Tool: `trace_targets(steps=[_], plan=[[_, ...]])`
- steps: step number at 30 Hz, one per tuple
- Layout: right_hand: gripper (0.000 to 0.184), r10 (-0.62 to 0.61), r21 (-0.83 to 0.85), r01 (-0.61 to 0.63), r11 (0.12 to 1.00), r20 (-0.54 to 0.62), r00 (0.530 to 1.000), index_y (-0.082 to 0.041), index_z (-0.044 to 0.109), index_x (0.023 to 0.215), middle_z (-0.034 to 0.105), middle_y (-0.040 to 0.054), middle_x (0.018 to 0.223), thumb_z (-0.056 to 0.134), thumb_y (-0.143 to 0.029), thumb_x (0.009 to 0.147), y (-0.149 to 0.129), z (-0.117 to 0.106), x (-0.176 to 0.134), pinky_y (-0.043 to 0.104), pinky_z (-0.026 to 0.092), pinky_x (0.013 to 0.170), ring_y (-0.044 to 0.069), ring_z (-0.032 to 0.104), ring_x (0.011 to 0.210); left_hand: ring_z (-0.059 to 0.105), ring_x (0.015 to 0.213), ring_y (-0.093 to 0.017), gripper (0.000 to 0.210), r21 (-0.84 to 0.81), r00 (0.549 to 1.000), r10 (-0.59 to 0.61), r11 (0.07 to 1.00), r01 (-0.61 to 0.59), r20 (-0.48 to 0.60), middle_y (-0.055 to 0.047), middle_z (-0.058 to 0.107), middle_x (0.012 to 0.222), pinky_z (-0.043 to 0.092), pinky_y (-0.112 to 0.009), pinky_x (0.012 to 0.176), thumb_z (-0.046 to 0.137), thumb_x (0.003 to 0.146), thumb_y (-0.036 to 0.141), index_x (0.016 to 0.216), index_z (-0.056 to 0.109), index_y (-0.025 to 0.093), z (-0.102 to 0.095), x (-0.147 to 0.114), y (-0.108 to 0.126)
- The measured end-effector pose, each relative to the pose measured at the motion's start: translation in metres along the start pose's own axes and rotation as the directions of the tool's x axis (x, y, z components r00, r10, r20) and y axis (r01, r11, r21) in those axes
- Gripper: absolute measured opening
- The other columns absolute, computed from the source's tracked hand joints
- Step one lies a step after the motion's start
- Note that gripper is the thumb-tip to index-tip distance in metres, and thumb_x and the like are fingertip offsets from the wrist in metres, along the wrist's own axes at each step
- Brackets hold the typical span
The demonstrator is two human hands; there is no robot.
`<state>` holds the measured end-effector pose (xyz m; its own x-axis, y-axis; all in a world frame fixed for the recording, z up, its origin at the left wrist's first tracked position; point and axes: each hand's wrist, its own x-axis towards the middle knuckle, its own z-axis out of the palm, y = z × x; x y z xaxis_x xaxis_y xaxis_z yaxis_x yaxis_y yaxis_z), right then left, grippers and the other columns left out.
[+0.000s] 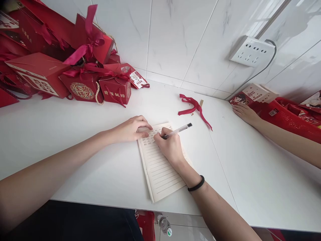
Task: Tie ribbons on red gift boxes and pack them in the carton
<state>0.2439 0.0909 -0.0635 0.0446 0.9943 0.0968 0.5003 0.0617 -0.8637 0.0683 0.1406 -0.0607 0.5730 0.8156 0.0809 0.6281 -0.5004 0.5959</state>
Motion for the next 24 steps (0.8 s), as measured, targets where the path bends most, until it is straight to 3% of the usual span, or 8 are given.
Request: trace_targets(steps=[24], plan=[[0.023, -0.020, -0.026, 0.020, 0.999, -0.020, 1.000, -0.020, 0.029, 0.054, 0.026, -0.0058, 0.051, 0.047, -0.028, 0.066, -0.0013, 0.0022, -0.0003, 0.022, 0.021, 0.044, 0.009, 0.024, 0.051, 0.055, 0.102, -0.021, 0.025, -0.003, 1.000, 0.021, 1.000, -0.021, -0.006, -0.006, 0.056, 0.104, 0.043, -0.034, 0.091, 0.059, 0.081, 0.028, 0.104, 0.065, 0.021, -0.0007, -0.0013, -0.0004]])
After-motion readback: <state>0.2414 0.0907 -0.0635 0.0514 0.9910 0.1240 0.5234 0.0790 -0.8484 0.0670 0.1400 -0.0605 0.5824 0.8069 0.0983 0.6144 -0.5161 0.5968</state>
